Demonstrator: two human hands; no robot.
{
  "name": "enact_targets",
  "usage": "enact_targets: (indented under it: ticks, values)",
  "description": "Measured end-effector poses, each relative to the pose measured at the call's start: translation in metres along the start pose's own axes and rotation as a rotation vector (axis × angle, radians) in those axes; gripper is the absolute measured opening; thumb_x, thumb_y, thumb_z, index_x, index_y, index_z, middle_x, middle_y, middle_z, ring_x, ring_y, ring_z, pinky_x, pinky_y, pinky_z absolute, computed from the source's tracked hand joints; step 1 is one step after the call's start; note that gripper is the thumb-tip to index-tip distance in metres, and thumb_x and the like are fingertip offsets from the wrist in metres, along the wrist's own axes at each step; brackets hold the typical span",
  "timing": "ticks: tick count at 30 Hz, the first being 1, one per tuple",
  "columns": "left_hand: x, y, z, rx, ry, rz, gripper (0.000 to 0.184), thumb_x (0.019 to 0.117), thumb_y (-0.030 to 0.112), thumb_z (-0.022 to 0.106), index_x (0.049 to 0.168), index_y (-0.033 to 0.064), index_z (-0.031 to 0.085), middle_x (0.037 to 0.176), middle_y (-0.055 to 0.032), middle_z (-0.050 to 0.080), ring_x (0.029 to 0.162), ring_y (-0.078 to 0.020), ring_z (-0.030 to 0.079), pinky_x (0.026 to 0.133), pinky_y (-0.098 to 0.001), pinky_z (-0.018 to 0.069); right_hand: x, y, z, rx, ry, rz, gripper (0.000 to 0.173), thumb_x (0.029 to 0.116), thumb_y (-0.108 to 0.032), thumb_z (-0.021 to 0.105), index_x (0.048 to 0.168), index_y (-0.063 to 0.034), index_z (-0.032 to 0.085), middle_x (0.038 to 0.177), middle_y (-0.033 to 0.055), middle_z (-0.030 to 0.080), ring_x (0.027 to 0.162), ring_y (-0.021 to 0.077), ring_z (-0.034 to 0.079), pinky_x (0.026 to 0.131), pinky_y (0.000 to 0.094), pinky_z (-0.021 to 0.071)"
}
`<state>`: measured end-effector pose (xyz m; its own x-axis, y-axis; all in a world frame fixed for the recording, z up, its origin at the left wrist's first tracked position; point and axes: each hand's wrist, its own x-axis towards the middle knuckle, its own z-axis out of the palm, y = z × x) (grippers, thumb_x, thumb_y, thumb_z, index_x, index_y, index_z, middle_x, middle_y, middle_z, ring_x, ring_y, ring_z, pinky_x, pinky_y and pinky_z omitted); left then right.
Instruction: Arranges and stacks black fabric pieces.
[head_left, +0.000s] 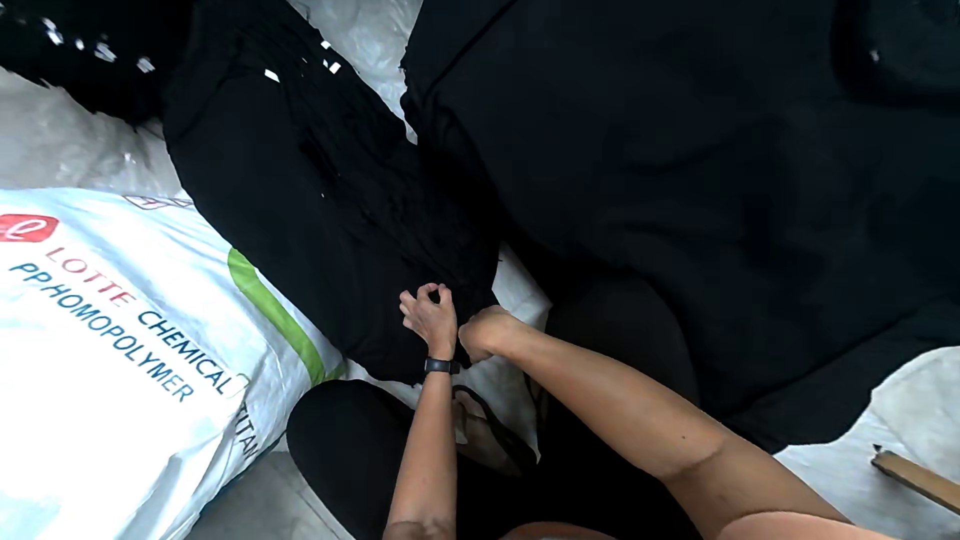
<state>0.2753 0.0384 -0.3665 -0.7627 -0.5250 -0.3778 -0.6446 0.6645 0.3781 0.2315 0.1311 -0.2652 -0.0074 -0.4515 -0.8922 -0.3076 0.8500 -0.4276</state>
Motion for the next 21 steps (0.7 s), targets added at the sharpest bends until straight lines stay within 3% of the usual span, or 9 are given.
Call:
enact_targets:
  ticks: [5,7,9,12,14,16,17,19,21]
  values:
    - [0.005,-0.003,-0.032,-0.127,-0.207,-0.037,0.023,0.0989,0.02,0.064,0.107,0.0004,0.073,0.13,-0.0276,0.055,0.125,-0.0444,0.049,0.103,-0.066,0.0358,-0.008,-0.009,0.005,-0.039,-0.059,-0.067,0.032,0.1029,-0.023,0.06,0.114,0.0068,0.065,0.121,0.0265,0.064,0.115,0.0424,0.061,0.091,0.0622,0.0456]
    - [0.001,-0.012,-0.057,-0.166,-0.258,-0.07,0.024,0.1006,0.016,0.06,0.108,-0.0043,0.07,0.131,-0.0276,0.055,0.125,-0.0407,0.052,0.104,-0.0602,0.0408,-0.01,-0.011,0.006,-0.043,-0.067,-0.081,0.033,0.1031,-0.023,0.06,0.115,0.0078,0.065,0.123,0.0274,0.064,0.117,0.0435,0.06,0.092,0.0633,0.045]
    - [-0.003,-0.026,-0.081,-0.157,-0.224,-0.111,0.028,0.1038,0.012,0.053,0.115,-0.0101,0.066,0.127,-0.0286,0.058,0.12,-0.0367,0.057,0.103,-0.0511,0.0451,-0.011,-0.012,0.008,-0.06,-0.065,-0.094,0.032,0.1032,-0.022,0.06,0.115,0.0077,0.066,0.122,0.027,0.064,0.118,0.043,0.06,0.093,0.0626,0.0449]
    - [0.002,-0.05,-0.099,0.029,-0.042,-0.195,0.033,0.1038,0.013,0.049,0.122,-0.0124,0.06,0.121,-0.0316,0.062,0.116,-0.0396,0.06,0.1,-0.0551,0.045,-0.013,-0.012,0.009,-0.07,-0.059,-0.125,0.032,0.1034,-0.023,0.06,0.114,0.0067,0.066,0.121,0.0265,0.064,0.116,0.0428,0.06,0.092,0.0623,0.0453]
    - [0.001,-0.056,-0.094,0.279,0.112,-0.163,0.035,0.1002,0.014,0.054,0.126,-0.0094,0.061,0.135,-0.0337,0.054,0.13,-0.0477,0.051,0.106,-0.0652,0.0364,-0.014,-0.013,0.011,-0.067,-0.057,-0.134,0.032,0.103,-0.022,0.061,0.115,0.0067,0.067,0.121,0.0262,0.065,0.116,0.0428,0.06,0.093,0.0625,0.0453]
    - [-0.005,-0.053,-0.077,0.354,0.261,0.076,0.038,0.092,0.009,0.062,0.123,-0.0127,0.061,0.144,-0.0392,0.046,0.133,-0.0569,0.045,0.104,-0.0693,0.0353,-0.012,-0.013,0.012,-0.06,-0.054,-0.135,0.031,0.1019,-0.021,0.062,0.113,0.0074,0.067,0.12,0.0261,0.065,0.115,0.0429,0.061,0.092,0.0628,0.0456]
    - [-0.007,-0.044,-0.068,0.295,0.246,0.192,0.037,0.093,0.008,0.062,0.124,-0.0136,0.061,0.143,-0.039,0.047,0.13,-0.0564,0.049,0.102,-0.0652,0.0407,-0.012,-0.013,0.012,-0.066,-0.054,-0.136,0.03,0.1017,-0.021,0.062,0.112,0.0071,0.067,0.119,0.0258,0.065,0.114,0.0425,0.061,0.091,0.0624,0.0459]
    - [-0.01,-0.027,-0.043,0.075,0.058,0.305,0.035,0.0989,0.011,0.06,0.126,-0.012,0.061,0.133,-0.0327,0.056,0.119,-0.0443,0.06,0.101,-0.0506,0.0511,-0.011,-0.013,0.012,-0.062,-0.057,-0.134,0.029,0.1014,-0.02,0.062,0.112,0.0072,0.067,0.119,0.0257,0.065,0.113,0.0418,0.061,0.09,0.0619,0.0462]
    - [-0.009,-0.016,-0.017,-0.169,-0.112,0.235,0.035,0.1008,0.015,0.064,0.126,-0.0093,0.061,0.127,-0.0281,0.059,0.111,-0.0354,0.064,0.097,-0.0442,0.0534,-0.011,-0.012,0.012,-0.036,-0.038,-0.129,0.026,0.1004,-0.017,0.062,0.111,0.0069,0.065,0.115,0.0256,0.065,0.108,0.0413,0.062,0.087,0.0602,0.0466]
